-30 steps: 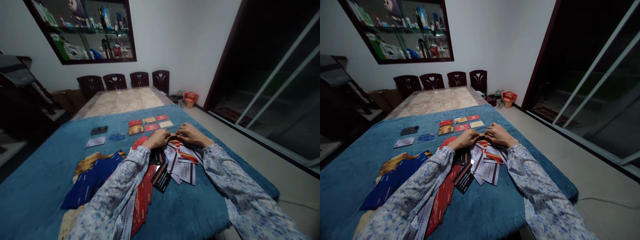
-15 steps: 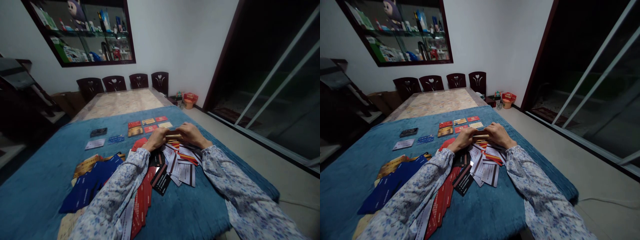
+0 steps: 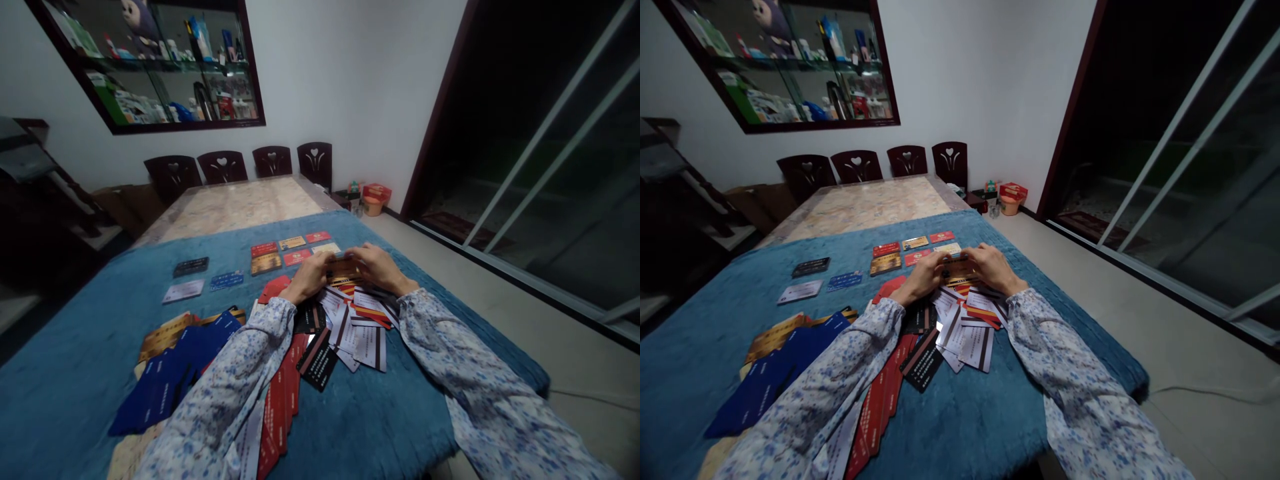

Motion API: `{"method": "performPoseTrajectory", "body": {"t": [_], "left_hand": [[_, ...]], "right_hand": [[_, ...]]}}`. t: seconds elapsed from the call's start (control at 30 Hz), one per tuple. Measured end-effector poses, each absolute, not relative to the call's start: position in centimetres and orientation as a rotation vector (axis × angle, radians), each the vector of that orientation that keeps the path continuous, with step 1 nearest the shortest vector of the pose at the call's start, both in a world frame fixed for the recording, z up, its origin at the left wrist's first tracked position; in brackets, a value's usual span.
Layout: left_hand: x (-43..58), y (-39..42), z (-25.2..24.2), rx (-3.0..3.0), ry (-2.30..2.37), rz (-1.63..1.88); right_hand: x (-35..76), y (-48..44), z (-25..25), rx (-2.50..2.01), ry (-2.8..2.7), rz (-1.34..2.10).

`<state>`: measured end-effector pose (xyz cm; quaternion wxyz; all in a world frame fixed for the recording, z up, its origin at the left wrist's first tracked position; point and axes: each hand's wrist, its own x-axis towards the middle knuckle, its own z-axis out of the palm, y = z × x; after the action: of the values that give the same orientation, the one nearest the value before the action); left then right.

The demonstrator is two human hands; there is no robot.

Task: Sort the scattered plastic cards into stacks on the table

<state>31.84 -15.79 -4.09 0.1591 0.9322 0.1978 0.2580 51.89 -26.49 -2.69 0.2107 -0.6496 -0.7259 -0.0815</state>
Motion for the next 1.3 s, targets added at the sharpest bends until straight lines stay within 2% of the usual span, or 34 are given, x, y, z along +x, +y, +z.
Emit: {"method": "performPoseTrajectory", "body": {"t": [0.73,1.3], "left_hand": [[31.5,-16.5,-4.3,2.799,0.772,0.562],[32.1,-15.8,-4.6,2.733,0.759,0.661]], "right_hand": [[51.2,-26.4,-3.5,-1.927,-2.039,-0.186],[51.4,-26.2,-3.8,-1.910,-2.085,-0.279]]}}
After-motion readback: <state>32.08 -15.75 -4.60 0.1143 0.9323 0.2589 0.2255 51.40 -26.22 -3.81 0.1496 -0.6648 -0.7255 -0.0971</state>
